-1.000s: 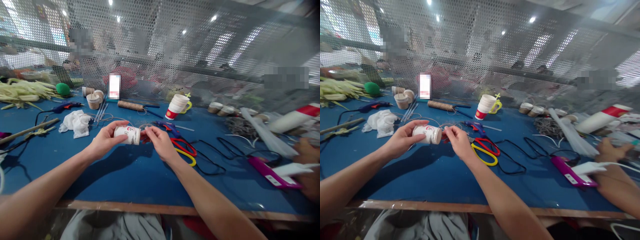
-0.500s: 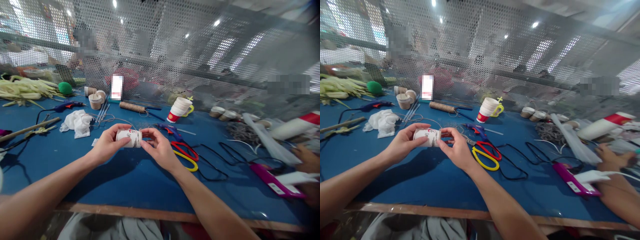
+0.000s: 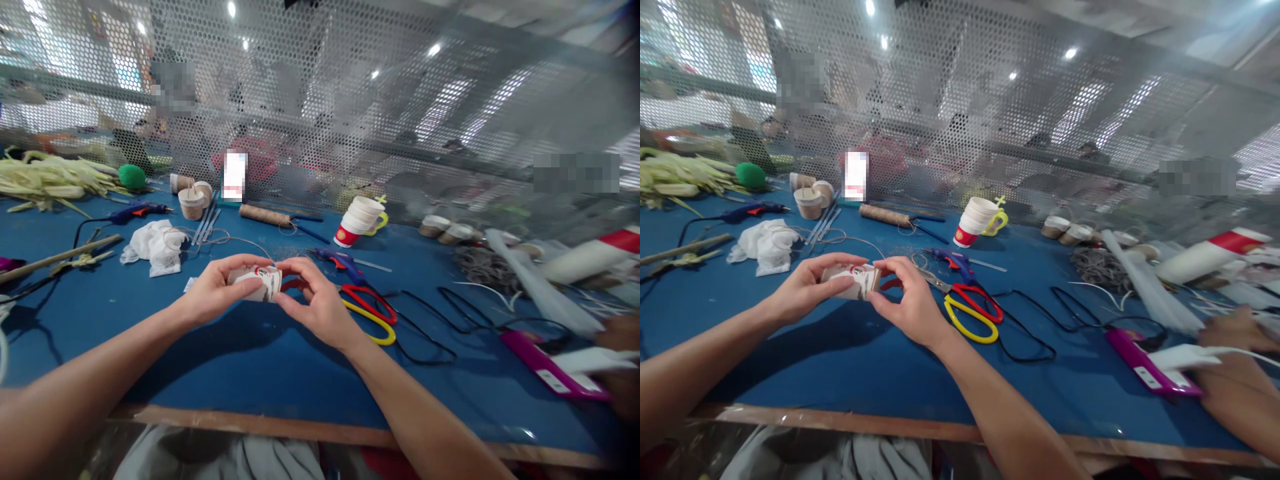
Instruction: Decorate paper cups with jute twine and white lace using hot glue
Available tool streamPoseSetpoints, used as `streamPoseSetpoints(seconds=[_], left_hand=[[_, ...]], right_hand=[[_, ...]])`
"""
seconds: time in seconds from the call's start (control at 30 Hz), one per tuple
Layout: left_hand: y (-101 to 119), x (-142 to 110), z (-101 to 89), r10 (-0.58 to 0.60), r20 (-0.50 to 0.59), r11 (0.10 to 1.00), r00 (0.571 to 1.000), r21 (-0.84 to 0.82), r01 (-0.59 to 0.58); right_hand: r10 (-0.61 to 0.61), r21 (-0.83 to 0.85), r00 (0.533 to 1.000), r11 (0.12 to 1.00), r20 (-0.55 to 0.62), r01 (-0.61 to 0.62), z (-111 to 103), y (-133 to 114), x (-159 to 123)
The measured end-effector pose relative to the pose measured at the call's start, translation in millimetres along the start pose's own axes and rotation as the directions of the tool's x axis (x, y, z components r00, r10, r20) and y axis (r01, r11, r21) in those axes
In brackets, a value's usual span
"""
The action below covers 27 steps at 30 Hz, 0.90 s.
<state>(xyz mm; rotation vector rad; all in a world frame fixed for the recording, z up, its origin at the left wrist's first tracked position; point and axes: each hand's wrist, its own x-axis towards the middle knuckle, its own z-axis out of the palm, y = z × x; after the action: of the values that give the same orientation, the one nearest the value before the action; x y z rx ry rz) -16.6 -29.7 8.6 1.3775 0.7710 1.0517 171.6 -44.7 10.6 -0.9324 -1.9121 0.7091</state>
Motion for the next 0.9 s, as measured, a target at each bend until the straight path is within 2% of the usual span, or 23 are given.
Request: streamPoseSetpoints(seconds=[0.43, 0.6, 0.7, 0.77, 0.8, 0.83, 0.9], left_hand=[[-1.0, -4.6, 4.4, 0.029, -0.075, 0.998, 0.997, -0.055, -0.033], [-3.7, -1.6, 1.1, 0.002, -0.11, 0.993, 0.994, -0.113, -0.014], [-5.2, 1.2, -2.5, -0.013, -0.14, 0.984, 0.99, -0.179, -0.012], [-6.2, 2.7, -4.7, -0.022, -0.15, 0.979, 0.988, -0.202, -0.009], [-6.6, 3.2, -5.5, -0.022, -0.149, 0.978, 0.989, -0.207, -0.009], [-7.0, 3.6, -6.2, -0.021, -0.146, 0.978, 0.989, -0.21, -0.01], [-7.5, 4.0, -6.8, -0.02, -0.144, 0.978, 0.989, -0.211, -0.011]], right_hand=[[-0.071, -0.041, 0.997, 0.997, 0.038, 0.072, -1.9, 0.5, 1.5], [0.023, -0.022, 0.998, 1.0, 0.059, -0.022, -2.3, 12.8, 4.6], [0.159, -0.173, 0.987, 0.972, -0.004, -0.158, -16.1, 18.6, 12.3], [0.316, -0.37, 0.938, 0.862, -0.141, -0.346, -35.3, 19.8, 19.9], [0.4, -0.488, 0.892, 0.748, -0.211, -0.45, -47.1, 20.5, 23.9], [0.456, -0.602, 0.841, 0.595, -0.292, -0.532, -59.3, 21.9, 27.7], [0.51, -0.648, 0.779, 0.462, -0.365, -0.606, -81.5, 28.6, 34.0]])
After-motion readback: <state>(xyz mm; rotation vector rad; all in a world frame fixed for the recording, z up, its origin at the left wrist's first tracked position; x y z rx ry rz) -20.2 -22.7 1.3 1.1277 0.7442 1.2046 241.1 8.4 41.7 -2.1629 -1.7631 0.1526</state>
